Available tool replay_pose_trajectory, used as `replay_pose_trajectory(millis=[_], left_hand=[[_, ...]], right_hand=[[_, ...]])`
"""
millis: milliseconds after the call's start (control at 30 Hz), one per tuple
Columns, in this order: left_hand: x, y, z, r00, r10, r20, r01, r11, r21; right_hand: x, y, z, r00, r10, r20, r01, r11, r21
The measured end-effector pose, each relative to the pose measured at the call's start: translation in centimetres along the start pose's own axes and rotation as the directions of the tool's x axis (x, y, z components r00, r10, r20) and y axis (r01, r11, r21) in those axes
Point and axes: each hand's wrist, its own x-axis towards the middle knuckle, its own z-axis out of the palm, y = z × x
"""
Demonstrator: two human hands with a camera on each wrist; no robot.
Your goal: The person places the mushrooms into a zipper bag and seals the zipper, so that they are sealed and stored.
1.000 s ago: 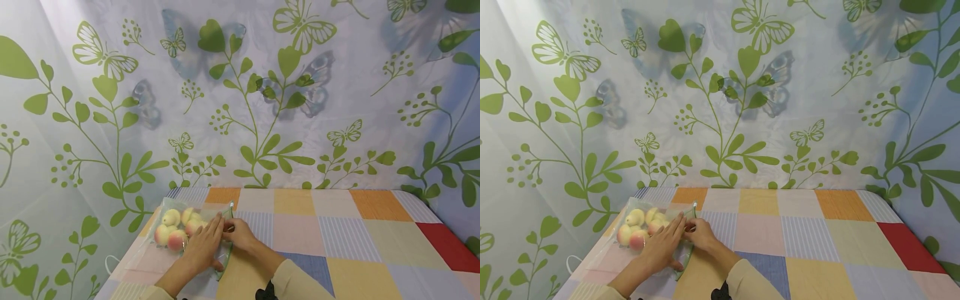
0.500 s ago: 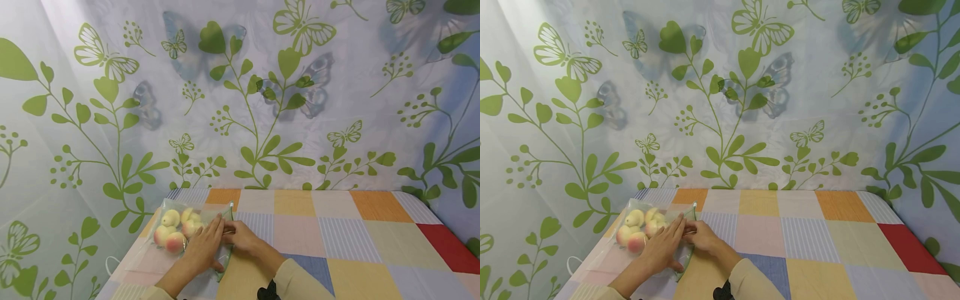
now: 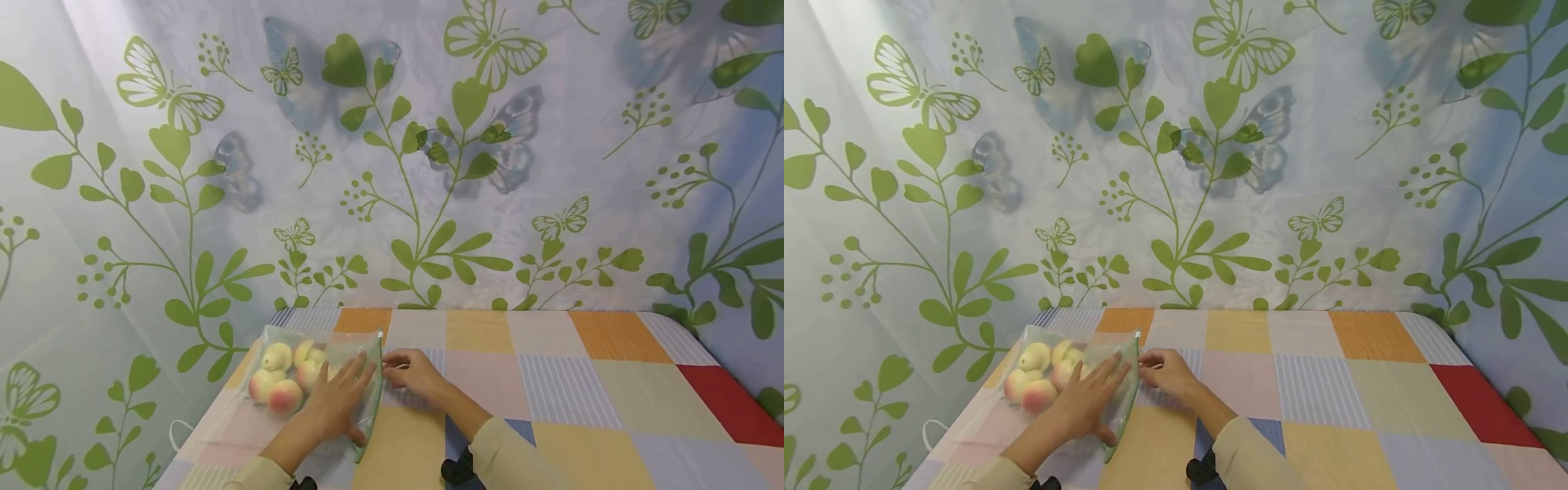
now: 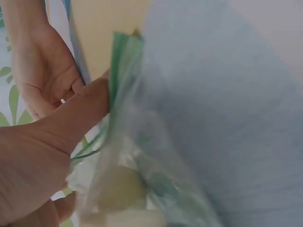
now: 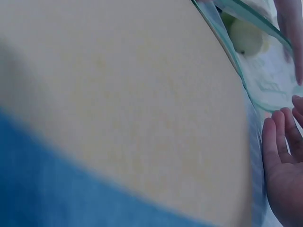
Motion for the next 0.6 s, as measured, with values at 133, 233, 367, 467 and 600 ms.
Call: replay_pose_trajectory(millis=[133, 233, 367, 467, 600], left_hand=[[0.8, 0.3, -0.3, 0.998, 0.009, 0.06, -0.01, 1.0, 0.015], [1.0, 0.3, -0.5, 0.995, 0.017, 0.103, -0.017, 1.0, 0.004], [1.2, 0.2, -0.7, 0.989, 0.029, 0.146, -0.023, 0.999, -0.04], [1.3, 0.0, -0.7, 0.985, 0.04, 0.17, -0.029, 0.997, -0.066], [1.5, -0.3, -0.6, 0.98, 0.062, 0.188, -0.043, 0.994, -0.104]], right_hand=[[-0.3, 0.2, -1.2, 0.999, 0.0, -0.033, 0.0, 1.0, 0.003], [-0.2, 0.3, -1.7, 0.998, -0.007, -0.07, 0.005, 1.0, -0.026], [0.3, 0.4, -1.9, 0.992, 0.003, -0.127, -0.012, 0.997, -0.076], [0.8, 0.2, -1.6, 0.988, 0.052, -0.142, -0.064, 0.995, -0.075], [1.7, -0.3, -1.0, 0.983, 0.109, -0.146, -0.115, 0.993, -0.032]])
